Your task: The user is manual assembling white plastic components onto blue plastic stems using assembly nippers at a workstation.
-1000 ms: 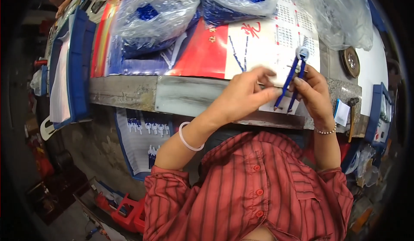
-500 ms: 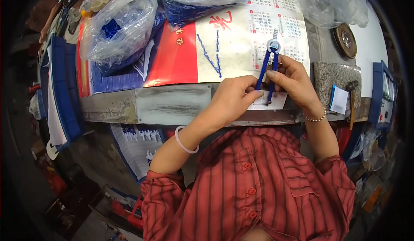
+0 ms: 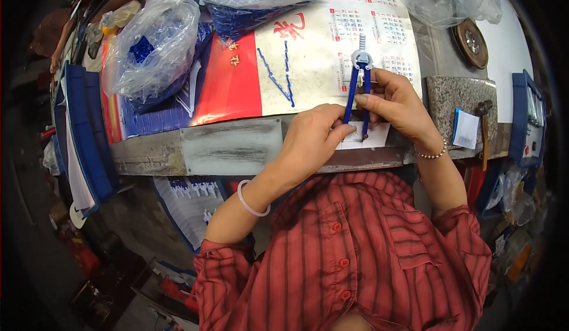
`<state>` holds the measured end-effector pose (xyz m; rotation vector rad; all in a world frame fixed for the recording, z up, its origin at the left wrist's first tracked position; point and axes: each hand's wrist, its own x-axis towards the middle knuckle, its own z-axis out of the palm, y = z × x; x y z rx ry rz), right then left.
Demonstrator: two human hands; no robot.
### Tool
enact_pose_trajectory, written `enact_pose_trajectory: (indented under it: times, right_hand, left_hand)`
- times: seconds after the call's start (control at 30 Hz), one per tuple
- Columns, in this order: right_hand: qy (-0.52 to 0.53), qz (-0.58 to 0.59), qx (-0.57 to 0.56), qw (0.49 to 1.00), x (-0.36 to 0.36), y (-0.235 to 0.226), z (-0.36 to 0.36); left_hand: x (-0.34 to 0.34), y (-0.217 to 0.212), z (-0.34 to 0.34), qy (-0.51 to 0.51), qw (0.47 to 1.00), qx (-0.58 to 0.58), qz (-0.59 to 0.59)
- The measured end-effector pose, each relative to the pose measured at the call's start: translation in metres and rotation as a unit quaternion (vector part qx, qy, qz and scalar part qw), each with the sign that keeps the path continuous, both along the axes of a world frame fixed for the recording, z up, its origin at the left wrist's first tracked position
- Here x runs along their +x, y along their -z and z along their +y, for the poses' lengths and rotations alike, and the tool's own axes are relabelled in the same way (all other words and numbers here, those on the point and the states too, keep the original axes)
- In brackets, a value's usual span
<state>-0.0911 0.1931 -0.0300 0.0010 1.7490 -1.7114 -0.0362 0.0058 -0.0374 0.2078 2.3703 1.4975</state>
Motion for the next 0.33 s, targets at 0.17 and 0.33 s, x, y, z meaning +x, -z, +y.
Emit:
enact_pose_trajectory:
  times: [0.17,0.33]
  right_hand:
    - [-0.006,0.002,-0.016,1.0,0.0005,0.0003,0.0003]
    - [-0.011,0.02,-0.015,1.0,0.0011,0.004,0.0021]
  left_hand:
    - [0.0039,0.0023,-0.0001,-0.011,1.0,0.007,0.022]
    - [0.0043,0.003,0.0,-0.017,1.0,0.012,-0.005]
